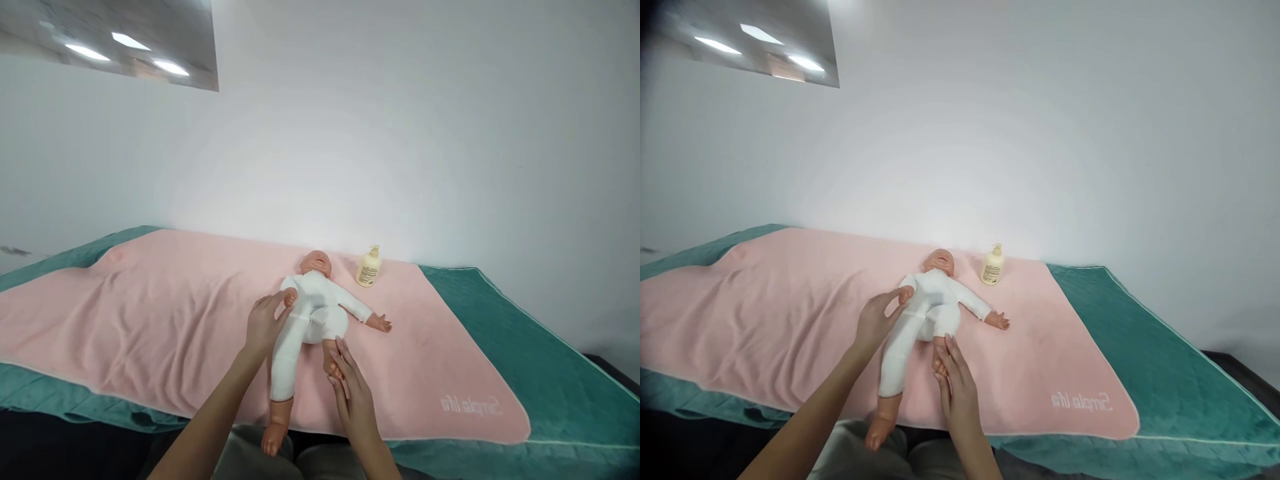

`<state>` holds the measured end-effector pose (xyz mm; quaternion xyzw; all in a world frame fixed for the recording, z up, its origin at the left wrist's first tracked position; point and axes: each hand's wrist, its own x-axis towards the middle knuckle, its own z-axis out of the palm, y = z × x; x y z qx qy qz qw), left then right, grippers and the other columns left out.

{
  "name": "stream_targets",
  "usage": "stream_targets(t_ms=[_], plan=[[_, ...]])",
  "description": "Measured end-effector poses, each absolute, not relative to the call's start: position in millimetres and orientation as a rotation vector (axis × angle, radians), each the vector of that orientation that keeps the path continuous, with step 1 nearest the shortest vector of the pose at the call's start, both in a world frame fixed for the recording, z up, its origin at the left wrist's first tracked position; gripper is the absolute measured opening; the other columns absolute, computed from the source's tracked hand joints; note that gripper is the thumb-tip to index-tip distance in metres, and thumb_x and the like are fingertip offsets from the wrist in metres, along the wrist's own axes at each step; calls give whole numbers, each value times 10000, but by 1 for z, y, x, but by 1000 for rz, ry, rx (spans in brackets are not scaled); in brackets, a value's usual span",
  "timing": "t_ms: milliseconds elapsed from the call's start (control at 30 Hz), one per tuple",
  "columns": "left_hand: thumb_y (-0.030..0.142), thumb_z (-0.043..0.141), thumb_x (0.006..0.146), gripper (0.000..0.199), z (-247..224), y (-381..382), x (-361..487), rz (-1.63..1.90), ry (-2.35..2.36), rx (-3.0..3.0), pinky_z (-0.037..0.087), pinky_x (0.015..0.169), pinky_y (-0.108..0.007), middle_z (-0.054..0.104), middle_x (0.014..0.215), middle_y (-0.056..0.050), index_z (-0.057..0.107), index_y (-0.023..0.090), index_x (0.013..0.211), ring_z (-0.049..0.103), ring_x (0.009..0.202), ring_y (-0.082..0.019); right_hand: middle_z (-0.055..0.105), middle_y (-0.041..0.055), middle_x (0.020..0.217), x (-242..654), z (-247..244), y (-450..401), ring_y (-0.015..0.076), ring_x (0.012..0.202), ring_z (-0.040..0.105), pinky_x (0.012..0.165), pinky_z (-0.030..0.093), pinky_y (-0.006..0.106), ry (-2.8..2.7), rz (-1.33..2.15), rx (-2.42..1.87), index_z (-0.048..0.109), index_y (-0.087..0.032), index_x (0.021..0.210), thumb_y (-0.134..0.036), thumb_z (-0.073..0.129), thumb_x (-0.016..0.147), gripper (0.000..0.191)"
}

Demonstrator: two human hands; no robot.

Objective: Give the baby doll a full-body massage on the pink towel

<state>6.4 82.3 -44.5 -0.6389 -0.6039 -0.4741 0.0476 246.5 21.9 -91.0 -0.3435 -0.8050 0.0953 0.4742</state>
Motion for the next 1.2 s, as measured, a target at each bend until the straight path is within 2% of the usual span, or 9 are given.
stream_targets(t_ms=[133, 300, 533, 700, 800, 900, 1000, 1133, 1200], plan=[[414, 518, 895, 337, -47, 75, -22, -1490, -2101, -1801, 492, 872, -360, 707, 1123, -35, 628, 264, 1175, 652, 1025, -257, 373, 62, 1504, 257, -102, -4, 243, 1342, 422, 1054, 452, 385, -2018, 234, -868, 410, -276, 1430, -187, 422, 967, 472], [471, 491, 896, 384, -58, 68, -53, -1518, -2371, -1668, 512, 805, -342, 701, 1142, -36, 599, 278, 1210, 674, 989, -263, 382, 66, 1498, 264, -126, -27, 260, 1302, 472, 1024, 481, 357, -2067, 127, -868, 465, -273, 1396, -199, 479, 945, 457], [340, 528, 865, 387, -78, 66, -77, -1618, -2554, -1577, 497, 853, -305, 691, 1157, -96, 606, 187, 1212, 647, 1058, -262, 454, 92, 1449, 264, -165, -33, 250, 1240, 541, 955, 537, 330, -2099, 0, -815, 501, -244, 1370, -166, 494, 934, 443], [325, 580, 816, 335, -81, 66, -83, -1623, -2620, -1544, 515, 782, -311, 730, 1056, -58, 664, 215, 1121, 677, 963, -269, 460, 83, 1445, 258, -171, -35, 258, 1244, 538, 964, 534, 363, -2022, 16, -859, 510, -272, 1359, -186, 447, 955, 418], [317, 555, 837, 370, -86, 68, -86, -1557, -2629, -1575, 515, 794, -329, 709, 1112, -77, 636, 209, 1183, 668, 992, -280, 445, 79, 1457, 258, -169, -36, 270, 1254, 527, 967, 531, 372, -2020, 37, -859, 501, -283, 1366, -236, 470, 952, 417], [301, 540, 852, 500, -91, 72, -88, -1568, -2657, -1550, 509, 832, -336, 666, 1197, -120, 519, 165, 1333, 643, 1062, -280, 415, 93, 1476, 262, -166, -40, 299, 1279, 496, 988, 512, 407, -2062, 131, -835, 492, -270, 1372, -334, 500, 942, 435], [332, 565, 844, 627, -89, 77, -85, -1627, -2660, -1501, 524, 808, -333, 638, 1227, -150, 402, 134, 1416, 646, 1049, -270, 420, 90, 1470, 265, -159, -38, 291, 1294, 478, 1010, 488, 428, -1993, 269, -848, 500, -277, 1357, -387, 435, 963, 415], [380, 547, 853, 588, -74, 86, -70, -1597, -2519, -1542, 529, 801, -370, 630, 1206, -149, 442, 151, 1385, 656, 987, -266, 477, 95, 1416, 264, -135, -7, 274, 1316, 446, 1076, 404, 464, -1646, 508, -1061, 513, -256, 1332, -411, 428, 962, 410], [373, 520, 866, 516, -64, 93, -57, -1606, -2401, -1676, 513, 855, -384, 623, 1210, -134, 496, 161, 1336, 644, 1002, -257, 527, 114, 1363, 259, -117, 22, 273, 1267, 496, 1069, 407, 465, -1428, 748, -1177, 500, -219, 1330, -451, 501, 922, 469]])
